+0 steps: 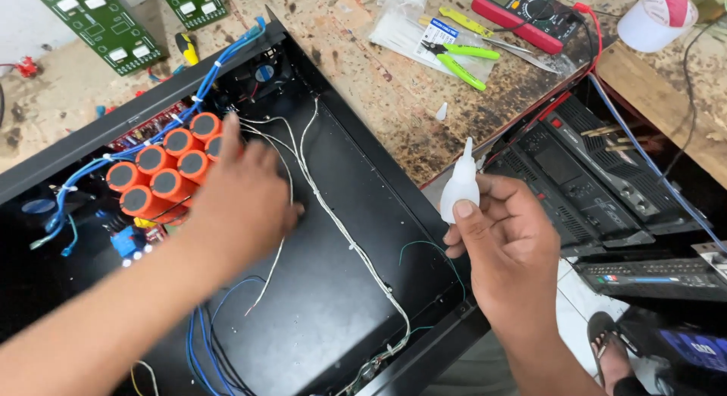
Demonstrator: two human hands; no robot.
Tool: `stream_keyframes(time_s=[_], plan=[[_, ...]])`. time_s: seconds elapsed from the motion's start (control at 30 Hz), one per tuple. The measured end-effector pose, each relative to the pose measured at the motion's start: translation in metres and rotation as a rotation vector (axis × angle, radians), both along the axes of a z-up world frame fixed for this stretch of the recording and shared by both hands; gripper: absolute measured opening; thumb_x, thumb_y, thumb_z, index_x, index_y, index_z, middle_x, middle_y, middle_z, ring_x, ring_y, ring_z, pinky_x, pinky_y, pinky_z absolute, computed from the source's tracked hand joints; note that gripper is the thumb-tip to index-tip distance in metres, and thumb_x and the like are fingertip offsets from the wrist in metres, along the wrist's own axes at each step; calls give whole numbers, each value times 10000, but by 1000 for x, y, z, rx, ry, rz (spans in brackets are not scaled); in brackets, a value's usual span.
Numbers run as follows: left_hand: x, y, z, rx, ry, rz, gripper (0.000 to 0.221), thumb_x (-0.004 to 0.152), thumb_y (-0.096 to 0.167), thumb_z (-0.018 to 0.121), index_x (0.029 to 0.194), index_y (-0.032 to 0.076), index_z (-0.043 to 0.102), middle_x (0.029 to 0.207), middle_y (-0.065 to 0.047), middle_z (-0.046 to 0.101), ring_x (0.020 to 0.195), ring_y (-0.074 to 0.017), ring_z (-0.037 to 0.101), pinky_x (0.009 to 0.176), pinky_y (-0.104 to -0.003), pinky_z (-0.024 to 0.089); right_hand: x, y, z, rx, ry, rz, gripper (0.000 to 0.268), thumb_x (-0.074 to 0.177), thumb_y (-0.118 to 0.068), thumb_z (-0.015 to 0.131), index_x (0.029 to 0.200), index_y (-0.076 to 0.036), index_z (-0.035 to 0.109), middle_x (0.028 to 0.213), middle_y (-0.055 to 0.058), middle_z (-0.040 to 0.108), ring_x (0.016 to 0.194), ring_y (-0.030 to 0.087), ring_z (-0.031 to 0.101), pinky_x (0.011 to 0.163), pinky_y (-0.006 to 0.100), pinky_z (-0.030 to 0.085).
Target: Applying glue to secure internal wiring and stripping wires for connection inside an electronic device.
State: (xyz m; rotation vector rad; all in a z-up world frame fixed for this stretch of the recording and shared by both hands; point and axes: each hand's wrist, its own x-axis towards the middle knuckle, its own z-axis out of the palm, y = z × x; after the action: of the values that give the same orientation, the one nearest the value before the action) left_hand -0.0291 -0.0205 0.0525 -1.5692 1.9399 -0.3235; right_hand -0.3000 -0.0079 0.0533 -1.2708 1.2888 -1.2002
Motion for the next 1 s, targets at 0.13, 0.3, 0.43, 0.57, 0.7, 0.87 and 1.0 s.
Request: stream_keyframes(time_s=[0.13,0.3,0.43,0.57,0.7,0.87,1.0], plan=[[-2,28,-37,-144,128,-64,348,875,433,559,886,154,767,918,-79,597,980,-325,553,1231,-751,184,0,0,-1,-1,-1,-13,313,943,-180,662,1194,5,634,810,108,669,621,147,635,546,279,581],[5,39,-60,-317,189,-101,223,853,54,537,720,116,706,793,-85,534,864,-335,537,1256,-727,200,-1,1,-4,-8,-26,-8,319,944,-161,661,1208,12,617,826,117,668,623,151,635,542,281,573],[3,45,-64,-446,155,-45,269,861,386,669,858,133,762,918,-97,606,973,-338,577,1184,-626,299,-2,0,-4,1,-34,3,324,945,-191,659,1201,5,631,793,109,660,625,151,633,551,285,576],[1,50,-77,-299,178,140,221,851,99,503,843,148,719,929,-96,605,935,-343,529,823,-505,393,-3,0,-4,-5,-47,17,333,947,-179,650,1224,4,628,819,107,662,633,147,632,553,286,574],[11,52,-104,-467,232,94,176,843,198,540,752,136,677,845,-108,587,800,-342,563,698,-457,414,-4,1,-5,-11,-65,21,341,944,-183,654,1224,9,627,837,118,675,629,152,633,543,289,568],[-1,39,-39,-213,883,605,283,989,370,533,927,100,591,872,-186,706,821,-487,666,711,-562,512,-5,0,-3,4,-63,49,356,941,-186,654,1239,8,638,848,106,700,625,134,624,551,278,565],[-7,24,23,-160,1263,767,184,921,157,490,753,116,551,641,-32,701,575,-207,606,615,-370,479,-4,1,-2,-22,-52,49,351,946,-187,646,1237,9,631,877,106,690,629,136,625,542,278,565]])
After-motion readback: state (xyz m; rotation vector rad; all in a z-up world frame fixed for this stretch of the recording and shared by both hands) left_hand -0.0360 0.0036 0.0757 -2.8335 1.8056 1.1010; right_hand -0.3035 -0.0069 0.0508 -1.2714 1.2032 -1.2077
